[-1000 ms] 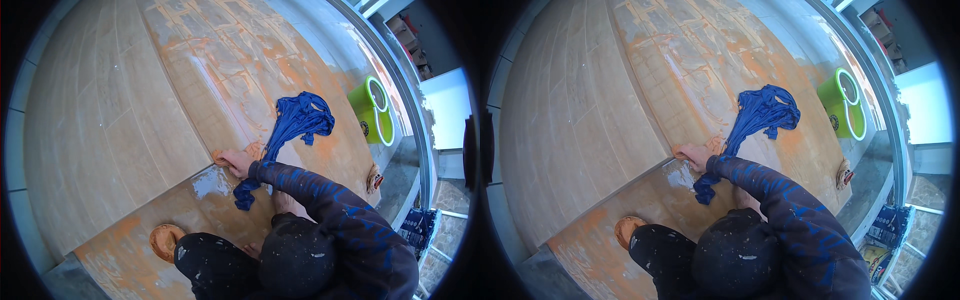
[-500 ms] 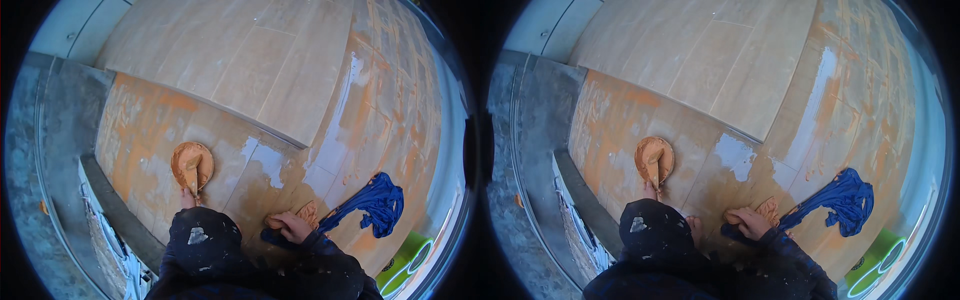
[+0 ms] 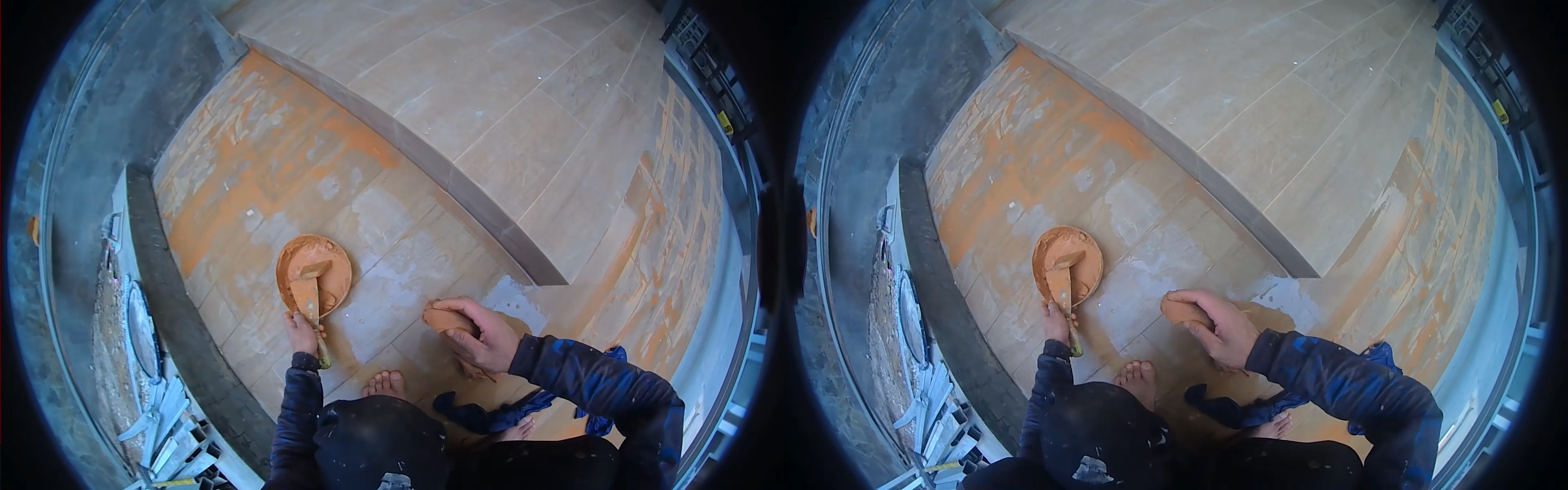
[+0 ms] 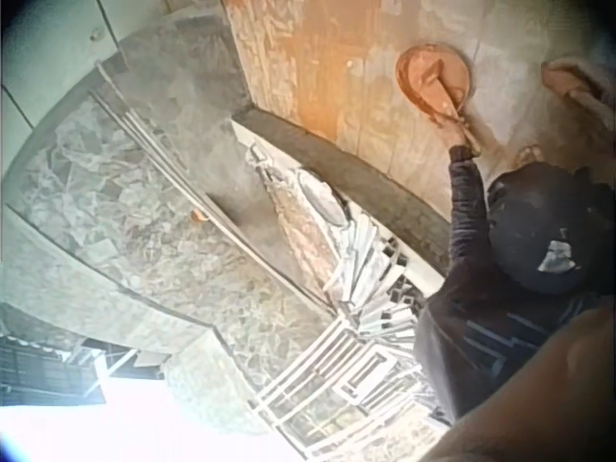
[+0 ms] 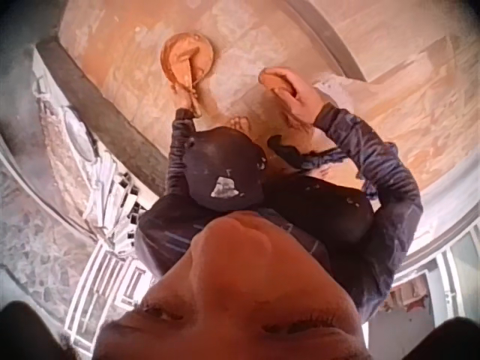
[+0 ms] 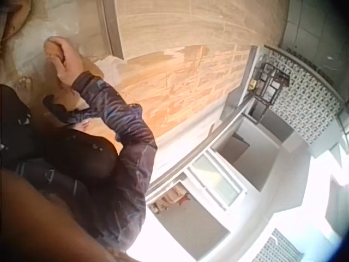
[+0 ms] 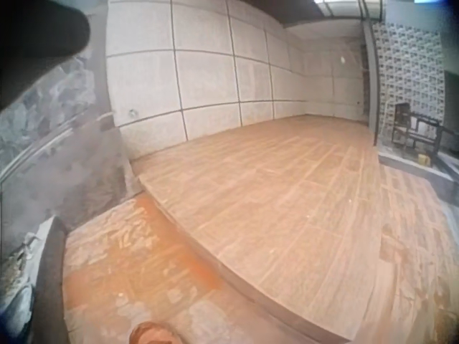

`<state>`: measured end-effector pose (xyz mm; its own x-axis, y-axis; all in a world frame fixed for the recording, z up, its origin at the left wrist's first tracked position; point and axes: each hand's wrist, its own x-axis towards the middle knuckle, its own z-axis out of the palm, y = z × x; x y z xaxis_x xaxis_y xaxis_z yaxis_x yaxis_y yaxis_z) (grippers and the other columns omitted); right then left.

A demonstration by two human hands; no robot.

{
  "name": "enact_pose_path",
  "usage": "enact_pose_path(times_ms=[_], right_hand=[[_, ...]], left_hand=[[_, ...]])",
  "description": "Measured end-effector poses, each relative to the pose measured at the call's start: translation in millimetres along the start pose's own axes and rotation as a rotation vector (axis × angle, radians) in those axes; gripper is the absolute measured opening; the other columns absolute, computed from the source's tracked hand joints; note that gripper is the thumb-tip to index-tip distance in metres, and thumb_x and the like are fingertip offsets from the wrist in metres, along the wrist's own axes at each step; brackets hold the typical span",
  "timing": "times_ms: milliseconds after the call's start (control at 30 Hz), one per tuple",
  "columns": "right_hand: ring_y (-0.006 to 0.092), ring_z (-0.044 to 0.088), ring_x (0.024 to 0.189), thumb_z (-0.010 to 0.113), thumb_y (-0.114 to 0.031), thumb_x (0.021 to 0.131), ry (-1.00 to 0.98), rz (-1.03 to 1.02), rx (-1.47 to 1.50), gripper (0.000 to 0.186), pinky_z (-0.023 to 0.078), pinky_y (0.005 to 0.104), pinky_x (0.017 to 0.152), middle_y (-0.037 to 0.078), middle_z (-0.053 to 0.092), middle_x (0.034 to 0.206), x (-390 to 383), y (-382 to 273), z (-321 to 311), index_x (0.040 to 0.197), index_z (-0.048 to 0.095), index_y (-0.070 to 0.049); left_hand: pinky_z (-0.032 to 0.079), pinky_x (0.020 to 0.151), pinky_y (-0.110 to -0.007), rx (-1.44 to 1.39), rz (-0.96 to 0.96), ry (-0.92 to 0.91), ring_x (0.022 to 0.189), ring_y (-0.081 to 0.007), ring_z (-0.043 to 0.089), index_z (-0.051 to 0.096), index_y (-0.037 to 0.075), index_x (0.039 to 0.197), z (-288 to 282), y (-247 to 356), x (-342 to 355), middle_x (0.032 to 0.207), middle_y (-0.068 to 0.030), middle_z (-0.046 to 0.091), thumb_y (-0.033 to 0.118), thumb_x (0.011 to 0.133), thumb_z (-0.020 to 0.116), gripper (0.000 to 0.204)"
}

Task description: The person applies grout to floor tile joints using a small scraper and their fingers, then wipes the tiles with wet rags and rinses them in a bucket of water.

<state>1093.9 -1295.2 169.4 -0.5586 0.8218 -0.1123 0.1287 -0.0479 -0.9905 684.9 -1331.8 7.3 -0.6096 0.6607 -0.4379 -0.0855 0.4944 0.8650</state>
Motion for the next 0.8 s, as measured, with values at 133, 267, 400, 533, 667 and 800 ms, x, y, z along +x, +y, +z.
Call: enact_pose_path(times_ms=[133,267,400,533,667,800], right_hand=[[0.0364,0.047,0.141,0.061,-0.002,0.094,-0.046,-0.104,-0.365,0.061,0.037,0.0462,0.117,0.022,0.047,0.151,116.9,46.3,35.9,0.151,0.041,-0.006],[0.0361,0.042,0.144,0.064,-0.016,0.094,-0.121,-0.275,-0.859,0.065,0.03,0.0483,0.121,0.021,0.044,0.154,233.4,100.1,89.0,0.153,0.04,-0.006],[0.0342,0.042,0.143,0.062,-0.03,0.095,-0.136,-0.542,-1.068,0.064,0.028,0.0468,0.121,0.019,0.048,0.151,353.6,150.2,125.7,0.15,0.045,-0.003],[0.0324,0.041,0.144,0.059,-0.031,0.096,0.079,-0.567,-1.124,0.06,0.026,0.0456,0.122,0.018,0.05,0.15,515.9,145.1,151.0,0.148,0.048,-0.003],[0.0332,0.041,0.143,0.053,-0.025,0.097,0.482,-0.397,-1.301,0.058,0.026,0.0465,0.121,0.019,0.049,0.15,656.5,154.3,127.4,0.15,0.047,-0.003],[0.034,0.038,0.146,0.047,-0.023,0.099,0.667,-0.138,-1.238,0.056,0.025,0.0469,0.121,0.019,0.046,0.154,702.9,158.7,80.1,0.151,0.047,-0.003]], left_hand=[[0.048,0.04,-0.031,-0.085,0.001,0.152,0.048,-0.0171,0.057,0.038,0.011,0.106,-13.4,15.9,44.4,0.077,-0.0079,0.054,0.026,0.111,0.035,0.017],[0.048,0.041,-0.031,-0.227,-0.042,0.241,0.049,-0.0164,0.056,0.038,0.013,0.105,-27.4,15.8,93.2,0.078,-0.0076,0.054,0.029,0.111,0.036,0.017],[0.047,0.043,-0.03,-0.242,-0.122,0.279,0.05,-0.0154,0.053,0.037,0.015,0.106,-13.6,20.1,109.3,0.08,-0.0058,0.053,0.033,0.11,0.037,0.019],[0.045,0.043,-0.03,-0.275,-0.095,0.339,0.049,-0.0156,0.053,0.038,0.015,0.105,-0.2,31.8,132.3,0.079,-0.0058,0.052,0.032,0.109,0.038,0.018],[0.045,0.043,-0.029,-0.246,-0.168,0.358,0.049,-0.0157,0.052,0.037,0.015,0.104,16.5,31.5,135.9,0.077,-0.005,0.049,0.036,0.108,0.04,0.021],[0.047,0.046,-0.031,-0.175,-0.194,0.341,0.055,-0.0159,0.054,0.041,0.015,0.112,13.4,26.2,142.8,0.08,-0.0051,0.048,0.033,0.107,0.039,0.019]])
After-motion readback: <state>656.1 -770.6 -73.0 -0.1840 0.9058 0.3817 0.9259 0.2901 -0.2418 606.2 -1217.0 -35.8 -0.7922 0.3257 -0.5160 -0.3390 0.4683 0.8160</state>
